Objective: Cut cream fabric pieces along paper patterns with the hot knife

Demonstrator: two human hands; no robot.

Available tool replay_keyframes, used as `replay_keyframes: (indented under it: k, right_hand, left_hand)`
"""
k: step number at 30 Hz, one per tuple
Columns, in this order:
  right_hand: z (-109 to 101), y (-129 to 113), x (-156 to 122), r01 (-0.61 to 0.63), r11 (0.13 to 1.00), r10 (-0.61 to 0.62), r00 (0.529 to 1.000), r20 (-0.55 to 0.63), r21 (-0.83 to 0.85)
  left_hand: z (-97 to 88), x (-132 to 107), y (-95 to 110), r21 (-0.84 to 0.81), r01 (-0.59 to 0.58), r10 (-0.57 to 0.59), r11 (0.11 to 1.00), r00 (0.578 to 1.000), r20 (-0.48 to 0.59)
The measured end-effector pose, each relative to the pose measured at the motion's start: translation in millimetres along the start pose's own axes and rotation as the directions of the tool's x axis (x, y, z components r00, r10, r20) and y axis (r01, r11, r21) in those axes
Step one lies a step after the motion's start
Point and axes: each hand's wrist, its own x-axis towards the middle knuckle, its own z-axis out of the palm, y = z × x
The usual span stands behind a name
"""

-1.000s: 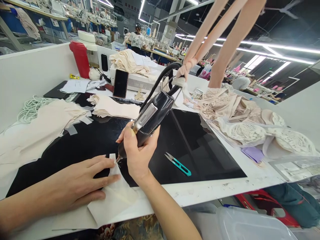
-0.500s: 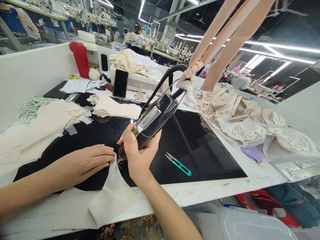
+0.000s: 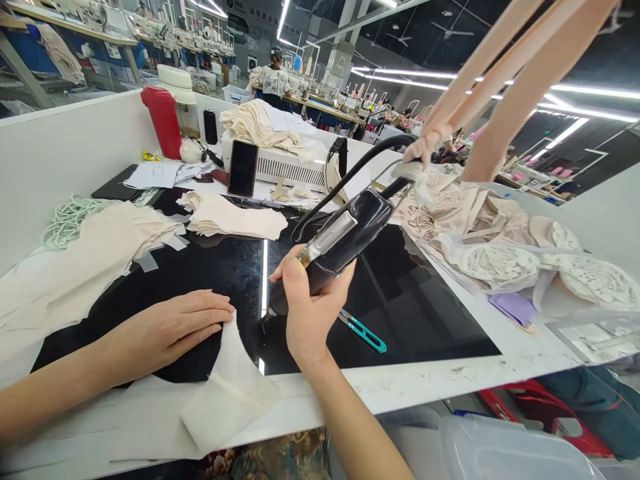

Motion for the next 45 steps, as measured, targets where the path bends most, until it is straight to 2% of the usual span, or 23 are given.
replay_keyframes:
  k: [7,9,12,14,17,19,21,22,23,25,26,27,29,31,32,34,36,38,39,40,42,43,45]
  right_hand:
    - [-24.3,-2.2,-0.8,0.048,0.987,-0.045,0.999,0.021,-0.153]
    - [-33.2,-3.2,-1.7,0.039,0.953,-0.036,0.999,0.013,-0.301]
    - [-46.1,-2.1,-0.5,0.032,0.851,-0.030,0.999,0.013,-0.524]
    - [-53.9,0.4,1.0,0.089,0.852,-0.149,0.986,-0.076,-0.516]
    - [-64.9,1.7,-0.9,0.258,0.851,-0.384,0.900,-0.207,-0.457]
    - [-70.2,-0.8,-7.2,0.377,0.808,-0.476,0.871,-0.123,-0.454]
    - [-70.4,-3.9,-16.3,0.440,0.800,-0.442,0.892,0.096,-0.407]
    - [-67.9,-4.7,-20.9,0.419,0.827,-0.372,0.908,0.192,-0.374]
    - [-63.7,-4.4,-24.9,0.328,0.875,-0.255,0.937,0.237,-0.356]
    - [-51.6,-0.2,-30.5,0.028,0.954,0.041,0.974,0.224,-0.300]
    - [-44.8,3.4,-32.3,-0.142,0.960,0.196,0.957,0.214,-0.243]
    - [-38.0,7.7,-34.0,-0.289,0.943,0.324,0.914,0.244,-0.167]
    - [-26.0,16.3,-38.4,-0.521,0.854,0.480,0.772,0.416,-0.019]
    - [-17.0,22.8,-45.6,-0.674,0.736,0.507,0.614,0.605,0.066]
    - [-13.9,24.8,-49.8,-0.721,0.688,0.498,0.550,0.670,0.081]
    - [-9.9,26.7,-57.2,-0.772,0.630,0.485,0.473,0.735,0.081]
    - [-8.4,26.8,-59.9,-0.805,0.590,0.490,0.422,0.763,0.066]
    - [-8.1,26.4,-56.5,-0.826,0.562,0.504,0.385,0.773,0.044]
    - [-7.8,26.2,-52.9,-0.828,0.560,0.519,0.375,0.768,0.026]
    - [-7.4,25.9,-48.5,-0.825,0.565,0.541,0.369,0.756,-0.002]
    - [-5.8,25.1,-39.0,-0.788,0.611,0.585,0.387,0.712,-0.074]
    - [-4.5,24.6,-34.4,-0.747,0.655,0.597,0.417,0.685,-0.115]
    - [-1.5,23.6,-26.8,-0.613,0.759,0.588,0.501,0.634,-0.220]
  left_hand:
    - [-0.3,0.7,-2.6,-0.073,0.076,-0.079,0.994,0.996,-0.039]
    - [-0.3,0.8,-2.2,-0.083,0.089,-0.092,0.993,0.995,-0.041]
    - [-1.3,2.6,0.5,-0.108,0.105,-0.109,0.989,0.994,-0.028]
    - [-1.5,3.7,2.8,-0.122,0.111,-0.115,0.986,0.993,-0.029]
    - [-1.0,3.6,6.7,-0.076,0.127,-0.130,0.989,0.991,-0.038]
    - [-1.6,3.6,11.4,-0.047,0.130,-0.132,0.990,0.990,-0.051]
    - [-4.6,5.4,18.8,-0.047,0.116,-0.119,0.992,0.990,-0.076]
    - [-7.1,7.3,23.5,-0.058,0.094,-0.100,0.994,0.990,-0.101]
    - [-10.1,9.8,28.6,-0.075,0.061,-0.071,0.995,0.989,-0.132]
    - [-17.0,15.7,39.0,-0.101,-0.021,0.000,0.995,0.980,-0.200]
    - [-20.3,18.7,43.8,-0.102,-0.059,0.035,0.993,0.974,-0.223]
    - [-23.4,21.3,48.1,-0.094,-0.088,0.064,0.992,0.971,-0.230]
    - [-28.5,25.0,54.4,-0.071,-0.115,0.096,0.991,0.969,-0.227]
    - [-32.8,26.4,57.8,-0.080,-0.119,0.095,0.990,0.963,-0.253]
    - [-34.8,26.4,58.4,-0.102,-0.118,0.083,0.988,0.951,-0.299]
    - [-38.4,25.7,57.8,-0.170,-0.101,0.023,0.980,0.912,-0.410]
    - [-40.3,24.7,54.8,-0.289,-0.059,-0.095,0.955,0.866,-0.491]
    - [-38.9,23.5,49.6,-0.493,0.024,-0.298,0.870,0.822,-0.486]
    - [-36.6,22.7,46.5,-0.618,0.073,-0.423,0.783,0.791,-0.442]
    - [-33.3,21.5,43.3,-0.745,0.116,-0.549,0.656,0.752,-0.366]
    - [-24.2,17.9,37.2,-0.931,0.172,-0.725,0.322,0.677,-0.126]
    - [-19.1,15.5,34.7,-0.972,0.188,-0.758,0.142,0.652,0.015]
    - [-9.8,10.0,31.6,-0.966,0.213,-0.724,-0.149,0.642,0.253]
